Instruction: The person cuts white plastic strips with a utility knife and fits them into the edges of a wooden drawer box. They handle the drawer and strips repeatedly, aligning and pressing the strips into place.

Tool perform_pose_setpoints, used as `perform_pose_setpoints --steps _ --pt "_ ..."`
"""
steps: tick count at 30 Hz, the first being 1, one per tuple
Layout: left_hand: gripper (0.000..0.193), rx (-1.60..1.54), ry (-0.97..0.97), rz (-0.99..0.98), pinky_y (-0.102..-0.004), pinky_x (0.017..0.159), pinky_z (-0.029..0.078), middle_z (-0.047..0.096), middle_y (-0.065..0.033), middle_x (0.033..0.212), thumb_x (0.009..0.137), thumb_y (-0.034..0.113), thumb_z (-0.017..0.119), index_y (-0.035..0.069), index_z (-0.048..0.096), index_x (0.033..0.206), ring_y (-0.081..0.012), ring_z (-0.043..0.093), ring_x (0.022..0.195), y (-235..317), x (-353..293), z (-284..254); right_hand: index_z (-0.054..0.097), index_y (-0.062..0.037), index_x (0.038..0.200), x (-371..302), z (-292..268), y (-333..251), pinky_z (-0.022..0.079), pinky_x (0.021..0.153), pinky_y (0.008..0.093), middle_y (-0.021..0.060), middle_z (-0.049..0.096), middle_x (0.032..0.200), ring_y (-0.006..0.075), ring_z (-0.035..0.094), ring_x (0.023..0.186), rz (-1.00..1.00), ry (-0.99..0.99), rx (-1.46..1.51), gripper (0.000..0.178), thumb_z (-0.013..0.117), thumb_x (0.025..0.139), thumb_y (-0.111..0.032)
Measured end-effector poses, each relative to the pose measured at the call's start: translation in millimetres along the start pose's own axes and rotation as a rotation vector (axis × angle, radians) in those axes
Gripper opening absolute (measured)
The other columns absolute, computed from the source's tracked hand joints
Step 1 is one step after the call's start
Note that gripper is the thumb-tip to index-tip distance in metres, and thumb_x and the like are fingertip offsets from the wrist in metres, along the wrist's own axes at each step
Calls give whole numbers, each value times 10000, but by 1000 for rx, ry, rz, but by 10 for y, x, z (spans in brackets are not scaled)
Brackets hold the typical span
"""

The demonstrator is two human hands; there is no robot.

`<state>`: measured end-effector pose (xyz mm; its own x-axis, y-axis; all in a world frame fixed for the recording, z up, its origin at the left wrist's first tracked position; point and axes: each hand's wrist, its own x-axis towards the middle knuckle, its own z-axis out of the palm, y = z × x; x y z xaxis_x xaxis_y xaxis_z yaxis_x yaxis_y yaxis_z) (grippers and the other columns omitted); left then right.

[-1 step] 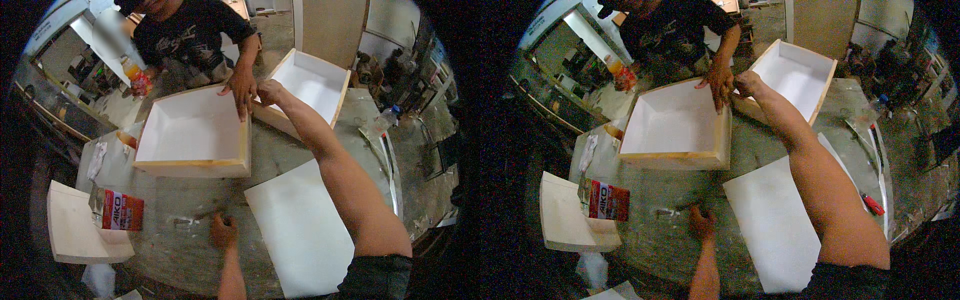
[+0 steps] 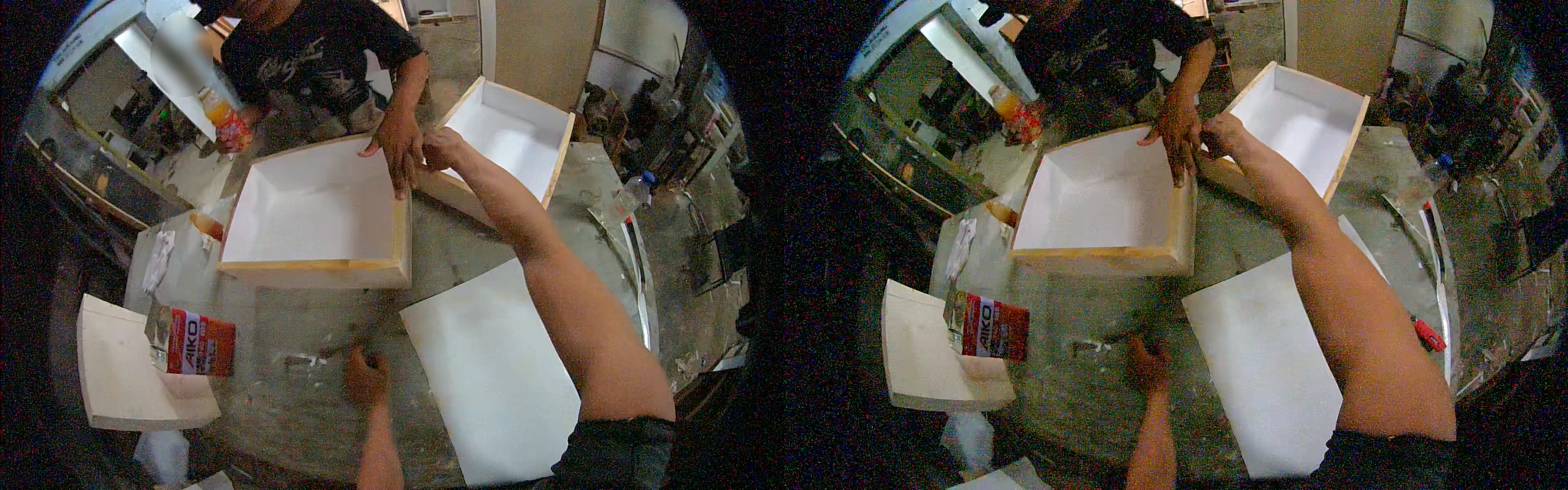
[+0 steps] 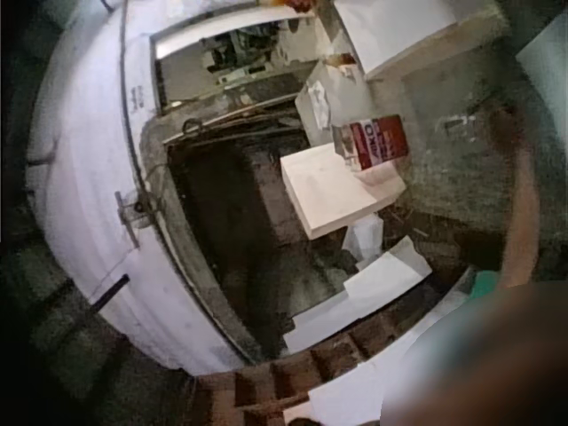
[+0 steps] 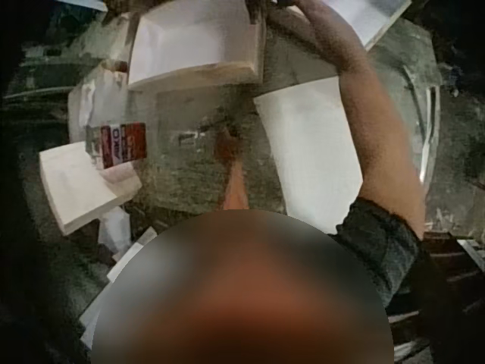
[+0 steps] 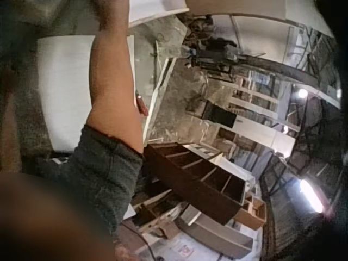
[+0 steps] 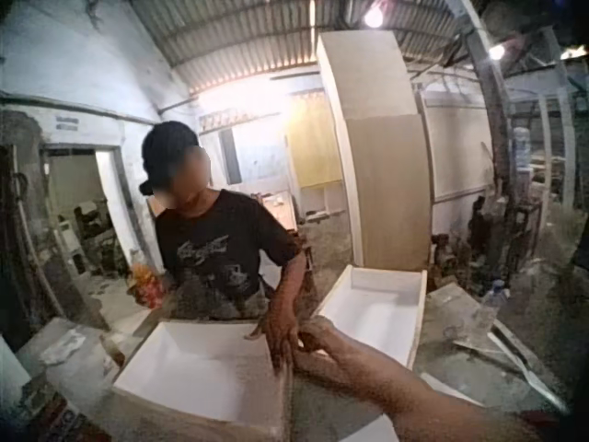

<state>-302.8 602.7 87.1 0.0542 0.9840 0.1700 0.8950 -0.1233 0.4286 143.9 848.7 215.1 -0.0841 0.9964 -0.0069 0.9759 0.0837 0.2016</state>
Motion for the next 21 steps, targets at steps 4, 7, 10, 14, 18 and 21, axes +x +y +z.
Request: perform_pose_setpoints --steps 4,7,10,14,18,21 --pt "479 8 -177 -195 -506 848 514 687 -201 1054 817 358 677 70 633 1197 -386 657 947 130 57 -80 692 -146 1089 59 -8 31 569 805 435 117 734 1061 314 706 954 198 -170 282 377 761 750 -297" --pt "484 135 -72 -108 -506 818 528 695 -182 1053 819 392 669 74 642 1183 -375 665 939 169 87 -68 687 -167 1162 7 -98 11 567 847 462 133 721 1113 323 691 1021 180 -91 332 434 751 749 -285" --pt "500 118 -41 -80 -510 810 532 697 -177 1055 820 415 665 76 644 1186 -377 668 947 127 72 -28 683 -153 1186 -54 -127 26 569 847 462 153 723 1091 336 695 1003 141 -31 320 450 726 760 -291" --pt "494 77 -80 -110 -509 827 531 699 -184 1043 818 412 664 82 647 1184 -387 671 947 47 20 44 587 -201 1363 -247 -67 276 568 824 481 184 720 1036 374 691 954 181 -30 324 559 606 804 -205" --pt "465 115 133 -50 -511 816 534 715 -171 982 813 400 663 100 658 1168 -381 682 898 -14 23 180 384 -251 1519 -787 -52 429 558 768 518 200 704 961 401 676 886 238 157 276 753 593 803 -146" --pt "450 -198 -83 -48 -513 803 535 721 -163 939 815 390 667 106 657 1164 -382 685 869 -46 59 243 387 -249 1518 -1518 -29 309 557 788 516 197 696 971 395 675 883 319 28 359 738 606 819 -158"
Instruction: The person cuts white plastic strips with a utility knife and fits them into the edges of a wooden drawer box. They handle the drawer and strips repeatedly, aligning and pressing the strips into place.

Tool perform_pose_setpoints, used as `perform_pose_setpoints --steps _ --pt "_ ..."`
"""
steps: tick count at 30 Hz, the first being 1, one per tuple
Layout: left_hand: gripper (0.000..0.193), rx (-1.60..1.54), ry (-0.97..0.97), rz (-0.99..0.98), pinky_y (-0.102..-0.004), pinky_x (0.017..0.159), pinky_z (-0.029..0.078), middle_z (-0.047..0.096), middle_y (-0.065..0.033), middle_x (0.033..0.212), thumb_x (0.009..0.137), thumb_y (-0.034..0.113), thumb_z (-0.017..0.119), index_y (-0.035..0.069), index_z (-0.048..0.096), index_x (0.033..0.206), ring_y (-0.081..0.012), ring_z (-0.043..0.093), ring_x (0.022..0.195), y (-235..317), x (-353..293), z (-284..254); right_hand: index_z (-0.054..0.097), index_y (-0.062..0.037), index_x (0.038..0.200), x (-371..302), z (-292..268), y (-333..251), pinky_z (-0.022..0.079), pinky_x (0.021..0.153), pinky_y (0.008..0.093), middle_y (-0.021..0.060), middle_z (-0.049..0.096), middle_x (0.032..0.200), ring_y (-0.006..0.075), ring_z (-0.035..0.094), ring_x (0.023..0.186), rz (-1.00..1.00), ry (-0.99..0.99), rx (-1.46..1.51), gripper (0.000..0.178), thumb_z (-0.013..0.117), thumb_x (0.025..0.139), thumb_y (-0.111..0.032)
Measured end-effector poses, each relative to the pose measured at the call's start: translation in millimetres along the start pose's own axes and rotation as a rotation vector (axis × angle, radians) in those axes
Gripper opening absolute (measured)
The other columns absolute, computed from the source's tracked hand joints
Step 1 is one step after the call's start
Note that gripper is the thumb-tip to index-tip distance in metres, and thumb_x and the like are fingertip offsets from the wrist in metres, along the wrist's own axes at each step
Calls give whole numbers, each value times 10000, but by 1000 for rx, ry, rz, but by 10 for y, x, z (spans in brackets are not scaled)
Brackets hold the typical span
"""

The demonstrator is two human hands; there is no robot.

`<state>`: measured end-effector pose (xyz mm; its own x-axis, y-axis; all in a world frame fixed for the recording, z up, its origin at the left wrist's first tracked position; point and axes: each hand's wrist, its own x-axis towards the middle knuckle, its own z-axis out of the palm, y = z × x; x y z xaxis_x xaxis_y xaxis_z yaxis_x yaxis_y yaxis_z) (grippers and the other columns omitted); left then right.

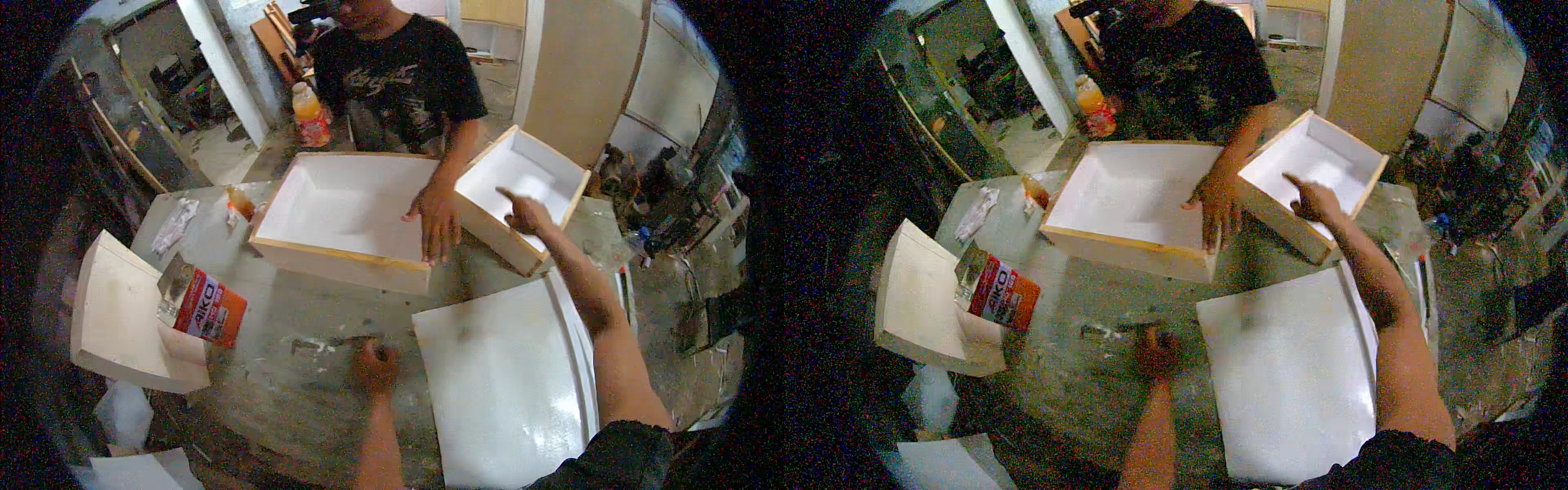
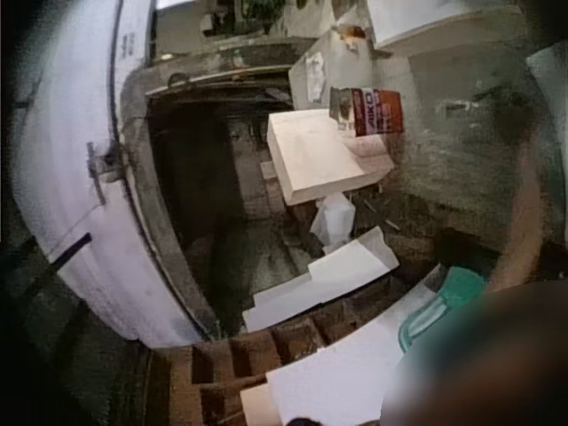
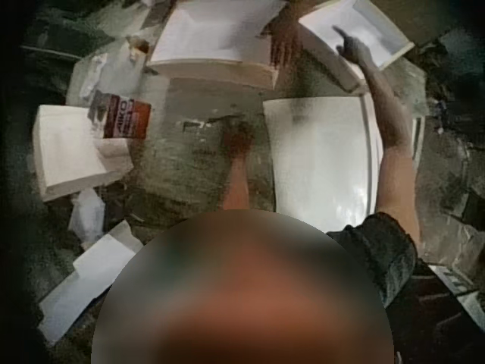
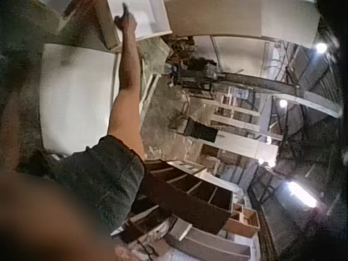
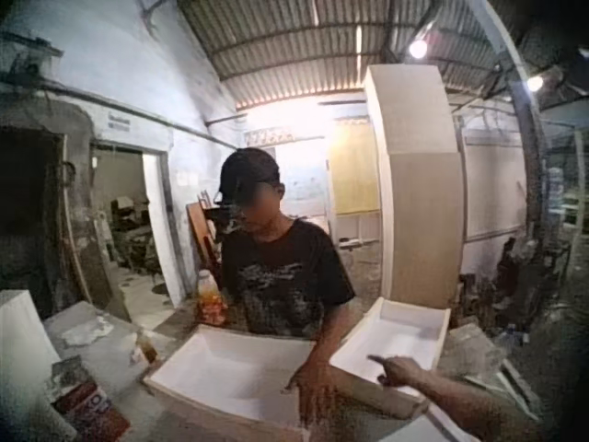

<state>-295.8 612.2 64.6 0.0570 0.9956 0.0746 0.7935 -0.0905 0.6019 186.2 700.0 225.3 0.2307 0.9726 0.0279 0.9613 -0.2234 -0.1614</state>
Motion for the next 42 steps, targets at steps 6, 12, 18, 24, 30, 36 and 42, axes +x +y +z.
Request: perform_pose_setpoints --steps 6,12,18,24,30,36,42 --pt "421 101 109 -46 -501 799 535 714 -167 974 813 355 675 100 649 1147 -388 680 880 77 -44 -56 526 -223 1435 -1870 177 -17 538 704 438 161 671 882 305 652 731 16 219 339 652 617 799 -110" --pt "431 137 133 -31 -510 790 533 713 -158 1028 807 352 672 128 644 1174 -383 673 914 132 -49 -95 537 -138 1423 -3354 167 -1 524 685 384 115 659 821 251 608 676 233 231 507 652 621 780 -63" --pt "426 175 110 8 -497 814 527 705 -165 1054 815 339 659 101 644 1168 -385 676 928 -27 -9 -23 571 -107 1378 -4699 27 274 534 857 396 162 686 1044 302 670 928 598 200 435 626 654 759 -71" --pt "382 112 70 45 -473 891 517 676 -205 1194 897 180 613 57 614 1258 -372 675 1001 -227 64 -79 472 -133 1449 -6166 -152 653 475 937 462 205 589 1141 386 567 1060 724 347 262 636 660 842 -118" --pt "378 187 14 350 -472 1055 415 659 -211 1204 921 182 609 16 618 1260 -375 554 1218 -489 -323 -199 472 -137 1461 -7847 -193 909 479 988 480 235 598 1198 425 568 1141 1046 481 289 681 683 813 -114" --pt "347 536 -258 280 -500 1041 412 635 -226 1197 893 203 645 7 663 1179 -396 541 1205 -512 -1346 -595 416 -104 1484 -8550 521 1020 462 1010 498 251 570 1282 446 548 1185 1096 191 413 739 715 812 -165" --pt "356 456 -136 75 -502 972 454 625 -197 1181 861 230 686 6 676 1138 -381 581 1114 -232 -3418 -980 257 -108 1549 -8454 1284 1140 523 822 414 208 635 1145 277 641 936 984 360 849 804 704 887 -203"
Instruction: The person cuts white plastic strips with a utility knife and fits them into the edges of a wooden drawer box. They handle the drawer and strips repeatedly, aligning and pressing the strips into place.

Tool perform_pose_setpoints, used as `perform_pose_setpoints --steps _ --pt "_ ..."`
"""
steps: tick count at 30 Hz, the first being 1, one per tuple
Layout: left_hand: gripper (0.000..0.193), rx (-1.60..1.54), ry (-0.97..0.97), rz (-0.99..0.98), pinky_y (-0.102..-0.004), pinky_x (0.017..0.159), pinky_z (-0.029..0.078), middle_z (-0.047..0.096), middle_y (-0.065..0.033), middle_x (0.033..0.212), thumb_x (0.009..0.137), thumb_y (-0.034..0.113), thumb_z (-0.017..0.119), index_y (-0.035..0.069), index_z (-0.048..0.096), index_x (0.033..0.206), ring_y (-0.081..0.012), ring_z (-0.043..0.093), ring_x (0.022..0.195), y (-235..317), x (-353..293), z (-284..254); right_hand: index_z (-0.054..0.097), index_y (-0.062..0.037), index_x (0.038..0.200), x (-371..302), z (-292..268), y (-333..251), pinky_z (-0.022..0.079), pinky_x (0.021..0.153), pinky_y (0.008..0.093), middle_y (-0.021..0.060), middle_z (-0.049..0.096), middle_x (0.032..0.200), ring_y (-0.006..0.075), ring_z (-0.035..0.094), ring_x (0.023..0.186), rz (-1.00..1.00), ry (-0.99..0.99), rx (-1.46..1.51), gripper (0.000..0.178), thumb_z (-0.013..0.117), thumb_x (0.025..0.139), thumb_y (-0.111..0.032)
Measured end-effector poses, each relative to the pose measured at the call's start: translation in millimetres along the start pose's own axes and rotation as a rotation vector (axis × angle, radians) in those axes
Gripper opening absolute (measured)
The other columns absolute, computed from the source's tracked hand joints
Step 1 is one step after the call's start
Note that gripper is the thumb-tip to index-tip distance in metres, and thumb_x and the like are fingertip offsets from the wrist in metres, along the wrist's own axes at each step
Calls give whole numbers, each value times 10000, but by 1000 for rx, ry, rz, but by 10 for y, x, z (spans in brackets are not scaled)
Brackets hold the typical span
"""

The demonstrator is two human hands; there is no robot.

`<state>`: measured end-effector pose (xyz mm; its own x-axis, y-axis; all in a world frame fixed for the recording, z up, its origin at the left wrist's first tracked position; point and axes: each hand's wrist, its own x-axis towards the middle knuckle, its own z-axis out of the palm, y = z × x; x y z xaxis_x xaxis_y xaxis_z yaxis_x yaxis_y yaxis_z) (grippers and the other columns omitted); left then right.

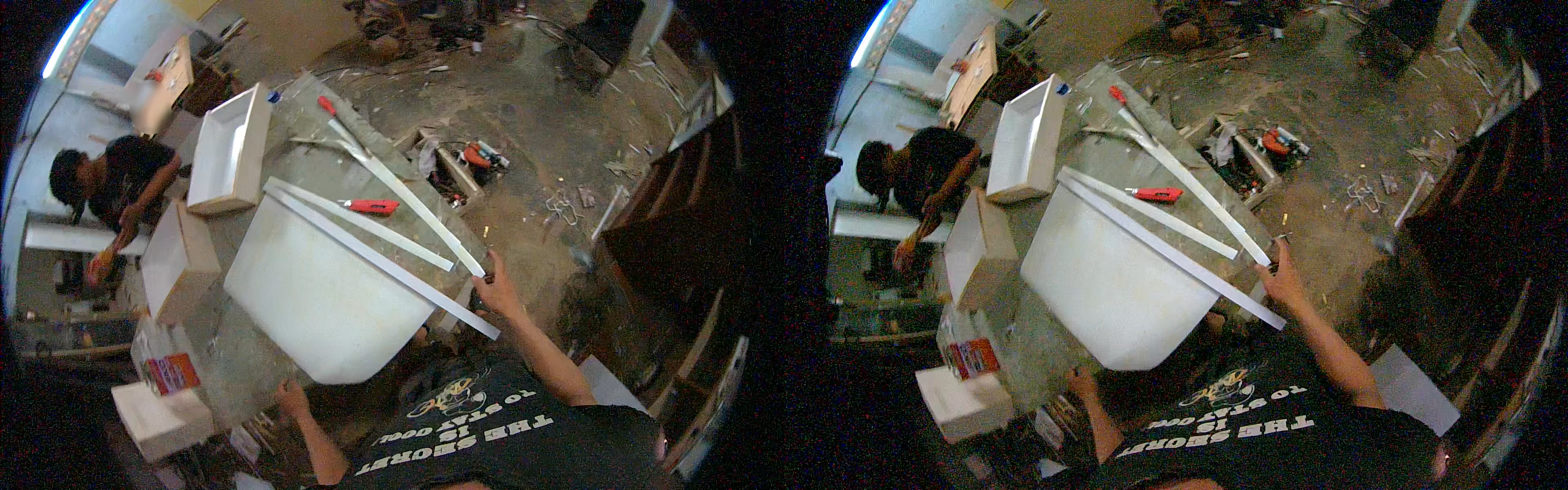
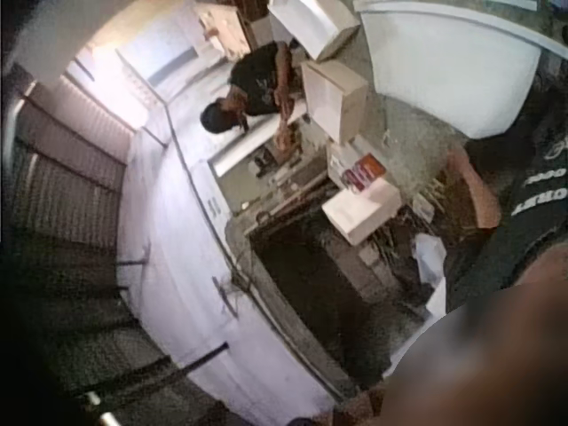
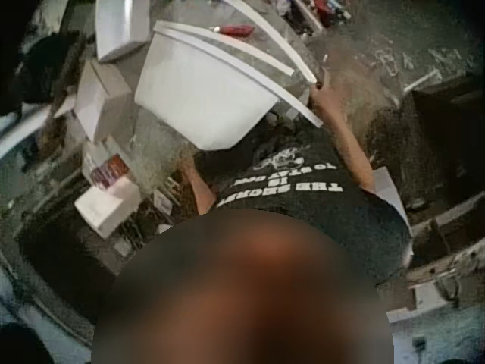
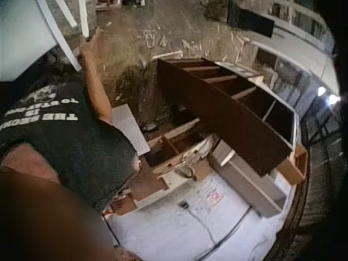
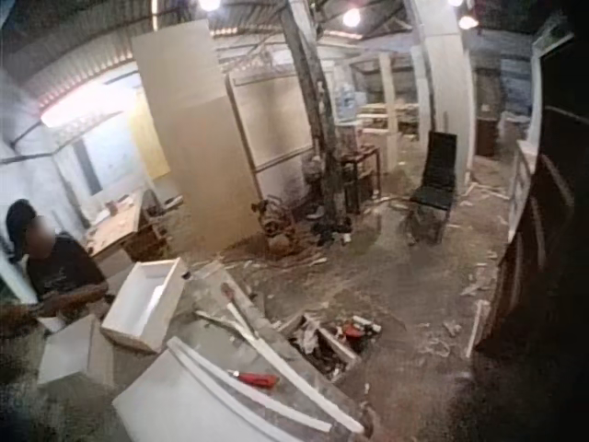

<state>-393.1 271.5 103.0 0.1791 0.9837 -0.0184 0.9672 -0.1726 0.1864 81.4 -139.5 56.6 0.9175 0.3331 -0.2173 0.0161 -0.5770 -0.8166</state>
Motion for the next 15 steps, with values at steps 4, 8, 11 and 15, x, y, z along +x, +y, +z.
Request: perform_pose_setpoints --steps 4,8,11,15 --pt "334 -310 136 -47 -488 933 480 645 -165 1117 861 206 694 5 677 1126 -342 619 1040 587 -1295 54 187 -106 1569 122 60 50 524 759 390 186 673 995 241 659 857 8 -45 210 844 692 896 -165" --pt "323 -524 80 -14 -456 886 512 647 -157 1114 884 178 696 -1 670 1152 -309 635 1015 1277 -2045 93 186 -95 1573 246 -37 46 517 700 362 136 685 864 205 656 769 -148 -42 251 837 668 889 -93" --pt "301 -561 60 102 -437 882 511 660 -164 1083 879 141 694 -20 668 1133 -300 653 979 1797 -2253 66 201 -70 1568 300 -121 84 519 697 358 126 684 857 203 662 779 -190 -73 295 826 662 882 -76" --pt "315 -461 96 622 -450 873 504 685 -175 1024 840 156 703 13 666 1119 -344 664 922 2629 -2229 40 212 -60 1569 267 -302 271 523 857 395 221 581 1255 277 656 958 -111 -135 241 877 692 835 -92"
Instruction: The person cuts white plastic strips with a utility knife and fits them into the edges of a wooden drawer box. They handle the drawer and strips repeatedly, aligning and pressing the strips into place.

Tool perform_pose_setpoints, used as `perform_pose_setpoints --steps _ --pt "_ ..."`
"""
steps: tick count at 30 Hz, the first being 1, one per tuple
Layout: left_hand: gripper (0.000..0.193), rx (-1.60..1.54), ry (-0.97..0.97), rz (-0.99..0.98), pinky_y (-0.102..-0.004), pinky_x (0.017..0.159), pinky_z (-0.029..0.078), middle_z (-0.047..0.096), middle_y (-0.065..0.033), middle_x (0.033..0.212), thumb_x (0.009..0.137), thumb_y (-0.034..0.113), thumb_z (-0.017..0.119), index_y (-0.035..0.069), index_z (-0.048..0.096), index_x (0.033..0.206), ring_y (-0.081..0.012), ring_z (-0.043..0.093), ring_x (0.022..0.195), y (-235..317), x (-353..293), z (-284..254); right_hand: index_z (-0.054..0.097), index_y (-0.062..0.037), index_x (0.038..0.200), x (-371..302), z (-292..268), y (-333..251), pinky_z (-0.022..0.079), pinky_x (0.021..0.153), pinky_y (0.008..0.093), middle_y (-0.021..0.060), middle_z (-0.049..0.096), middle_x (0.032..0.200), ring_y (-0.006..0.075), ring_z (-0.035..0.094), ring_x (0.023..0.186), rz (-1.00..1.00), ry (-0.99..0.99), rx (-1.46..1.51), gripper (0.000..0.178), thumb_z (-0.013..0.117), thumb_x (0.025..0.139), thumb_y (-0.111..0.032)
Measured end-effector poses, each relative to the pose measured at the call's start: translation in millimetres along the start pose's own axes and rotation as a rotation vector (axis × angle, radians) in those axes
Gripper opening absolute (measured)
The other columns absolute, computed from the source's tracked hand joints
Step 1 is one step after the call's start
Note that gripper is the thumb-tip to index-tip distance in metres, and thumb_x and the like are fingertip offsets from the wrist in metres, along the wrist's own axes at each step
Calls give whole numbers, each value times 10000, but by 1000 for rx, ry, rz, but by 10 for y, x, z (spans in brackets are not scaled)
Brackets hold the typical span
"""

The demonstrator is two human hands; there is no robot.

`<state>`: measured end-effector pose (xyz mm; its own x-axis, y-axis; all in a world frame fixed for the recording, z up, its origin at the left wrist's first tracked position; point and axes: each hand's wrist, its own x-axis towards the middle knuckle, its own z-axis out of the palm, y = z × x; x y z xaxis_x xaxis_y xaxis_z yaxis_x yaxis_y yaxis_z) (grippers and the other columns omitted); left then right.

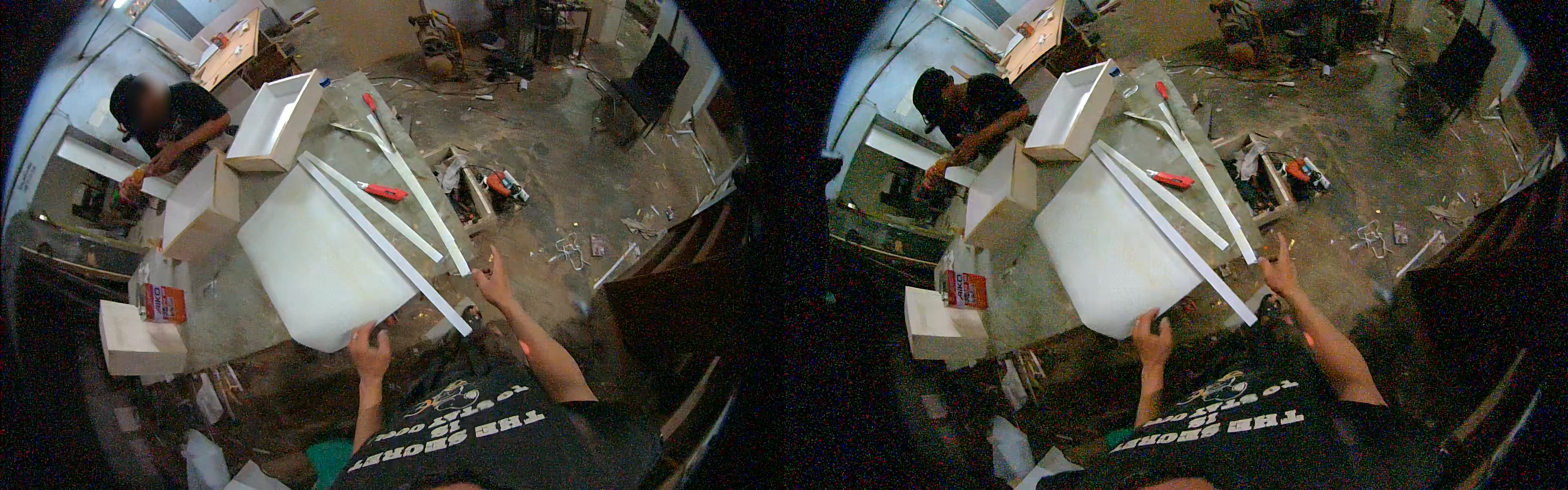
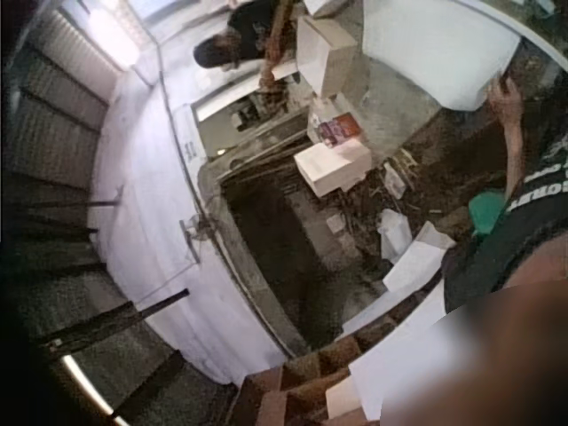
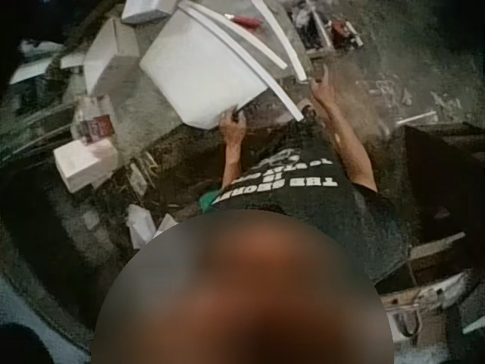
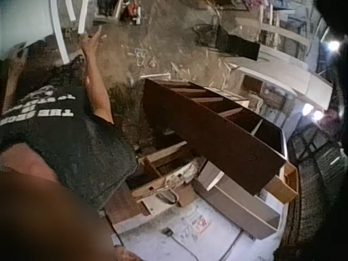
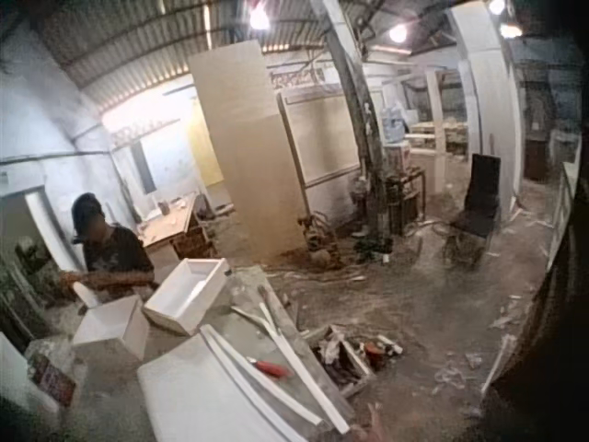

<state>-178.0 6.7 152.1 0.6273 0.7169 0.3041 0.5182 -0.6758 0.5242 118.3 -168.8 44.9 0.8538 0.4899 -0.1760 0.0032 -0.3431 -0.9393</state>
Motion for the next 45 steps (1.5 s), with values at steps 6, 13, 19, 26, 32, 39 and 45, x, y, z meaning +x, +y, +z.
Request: perform_pose_setpoints --steps 6,13,19,26,32,39,45 --pt "400 -11 -335 -2 -473 859 502 698 -133 1049 850 232 708 54 626 1199 -354 656 961 831 796 603 234 -47 1557 -414 -893 766 541 810 365 216 557 1326 258 662 958 30 32 -174 793 659 891 -123" --pt "572 201 -413 -371 -490 870 537 690 -198 1114 867 384 675 46 547 1311 -386 676 1006 1189 1450 1389 496 65 1330 -1452 -3028 2007 500 868 347 159 628 1182 239 602 1023 4 64 -249 478 601 952 -209" --pt "559 469 -300 -558 -500 899 527 597 -188 1272 836 410 713 47 564 1235 -352 624 1137 1284 1470 1858 513 30 1324 -1124 -3980 2217 521 793 395 163 631 1185 260 617 933 544 133 -266 435 586 963 -200" --pt "434 298 -121 -773 -451 861 546 678 -176 1070 766 210 759 37 598 1130 -347 674 996 1244 1450 1984 533 -10 1318 -277 -4822 2158 545 706 451 167 636 1188 284 634 828 486 324 -136 389 570 975 -190" --pt "265 -687 316 -838 -342 703 559 650 -84 896 807 88 698 49 591 1047 -205 643 816 960 1778 1842 545 -33 1310 212 -4893 2371 561 654 472 163 645 1149 292 652 781 337 390 49 366 575 967 -156" --pt "329 -882 851 -436 -293 670 539 635 -70 962 907 116 608 40 546 1221 -154 625 816 1000 3260 594 559 -11 1346 313 -4643 2413 510 823 309 91 667 1116 178 635 891 255 -119 -331 465 645 890 -49" --pt "433 -853 1097 -35 -273 696 530 682 -71 974 913 92 695 37 514 1303 -166 673 830 2105 4715 -551 535 -36 1379 1363 -4624 2069 480 754 289 62 640 1084 148 579 837 421 -72 -236 461 626 934 -111"
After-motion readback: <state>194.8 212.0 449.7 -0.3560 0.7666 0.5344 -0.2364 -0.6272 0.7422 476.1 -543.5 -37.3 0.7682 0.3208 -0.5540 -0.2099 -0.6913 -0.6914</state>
